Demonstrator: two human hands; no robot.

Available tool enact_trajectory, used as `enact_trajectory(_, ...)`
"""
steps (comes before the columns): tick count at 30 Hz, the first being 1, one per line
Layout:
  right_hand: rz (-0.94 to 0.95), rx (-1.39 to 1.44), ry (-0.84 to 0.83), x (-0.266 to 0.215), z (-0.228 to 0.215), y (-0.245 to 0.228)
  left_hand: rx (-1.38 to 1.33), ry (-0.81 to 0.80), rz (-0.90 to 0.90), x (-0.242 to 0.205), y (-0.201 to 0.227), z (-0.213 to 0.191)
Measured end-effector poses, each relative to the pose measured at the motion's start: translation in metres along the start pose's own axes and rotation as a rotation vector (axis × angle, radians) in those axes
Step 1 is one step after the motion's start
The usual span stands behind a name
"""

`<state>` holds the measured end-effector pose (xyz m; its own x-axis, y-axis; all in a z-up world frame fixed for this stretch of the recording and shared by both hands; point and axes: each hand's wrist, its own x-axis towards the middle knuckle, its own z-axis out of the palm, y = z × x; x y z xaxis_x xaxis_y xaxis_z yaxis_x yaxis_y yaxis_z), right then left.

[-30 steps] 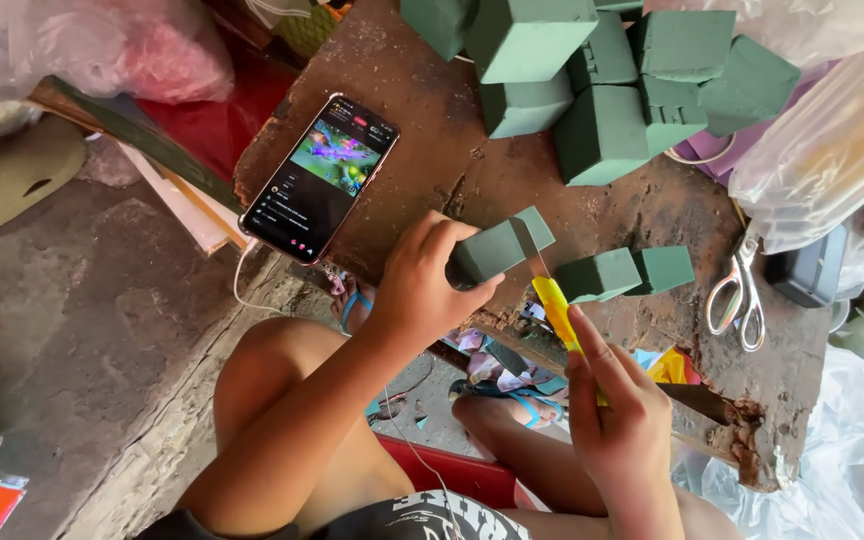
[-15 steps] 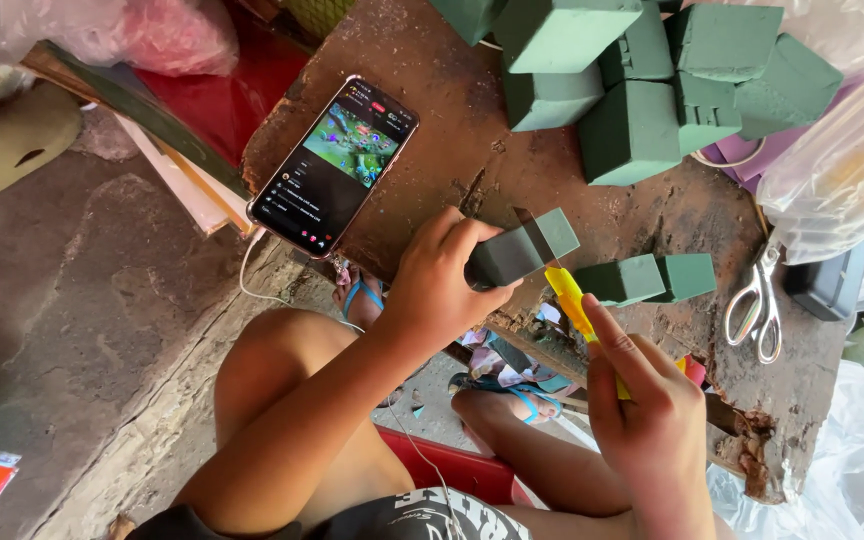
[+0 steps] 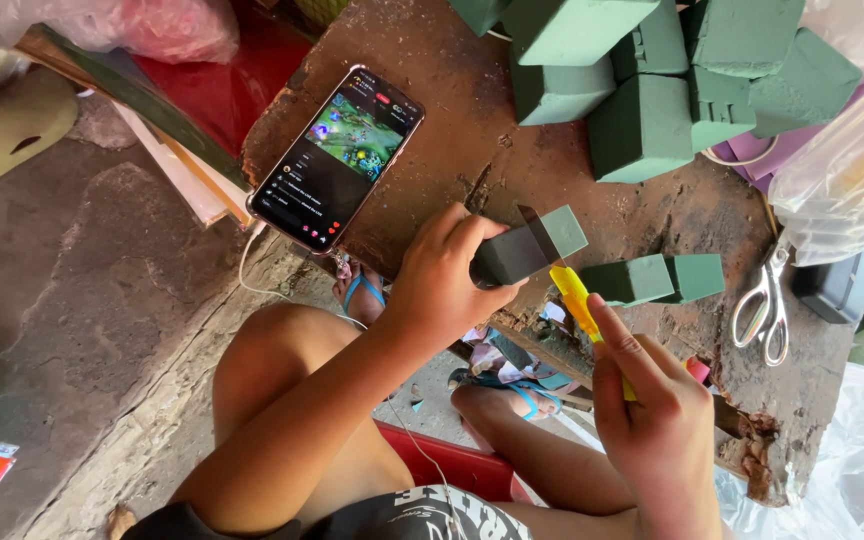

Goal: The person cuts green foam blocks into smaller pieces using a yellow utility knife on a wooden table. They hold each block with one hand and slice it with the other, then place the cut pieces into a white plastic bag. A smartphone playing a video is visible on the table.

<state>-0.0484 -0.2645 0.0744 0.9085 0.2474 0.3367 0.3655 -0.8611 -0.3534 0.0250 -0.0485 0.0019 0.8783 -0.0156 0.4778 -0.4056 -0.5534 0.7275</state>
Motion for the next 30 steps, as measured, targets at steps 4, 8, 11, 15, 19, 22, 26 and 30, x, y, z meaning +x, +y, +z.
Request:
enact_trajectory(4,-0.015,0.009,0.005,-0.004,0.006,0.004,0.005,0.01,0.0,-0.001,-0.002,0.002)
enact_trajectory(8,-0.103,-0.143,0.0,-0.008,0.027,0.013,-0.02,0.03,0.011,0.0,-0.002,0.002)
enact_trajectory(11,-0.099,-0.155,-0.038,-0.018,0.047,0.024,-0.041,0.052,0.023,0.0,0.0,-0.001)
enact_trajectory(15,-0.104,-0.057,-0.05,-0.017,0.054,0.032,-0.192,0.177,0.08,0.007,0.015,-0.022)
enact_trajectory(19,-0.042,0.077,-0.042,-0.029,0.031,0.027,-0.275,0.304,0.125,0.009,0.013,-0.038)
enact_trajectory(22,0.159,0.411,0.05,-0.05,0.003,0.045,-0.677,0.239,-0.147,0.001,-0.002,-0.03)
enact_trajectory(26,0.153,-0.15,0.459,-0.05,-0.01,0.114,-0.601,0.187,-0.158,0.01,-0.001,-0.017)
enact_trajectory(30,0.355,-0.605,0.295,-0.032,0.008,0.186,-0.242,0.135,-0.114,0.03,0.018,-0.017)
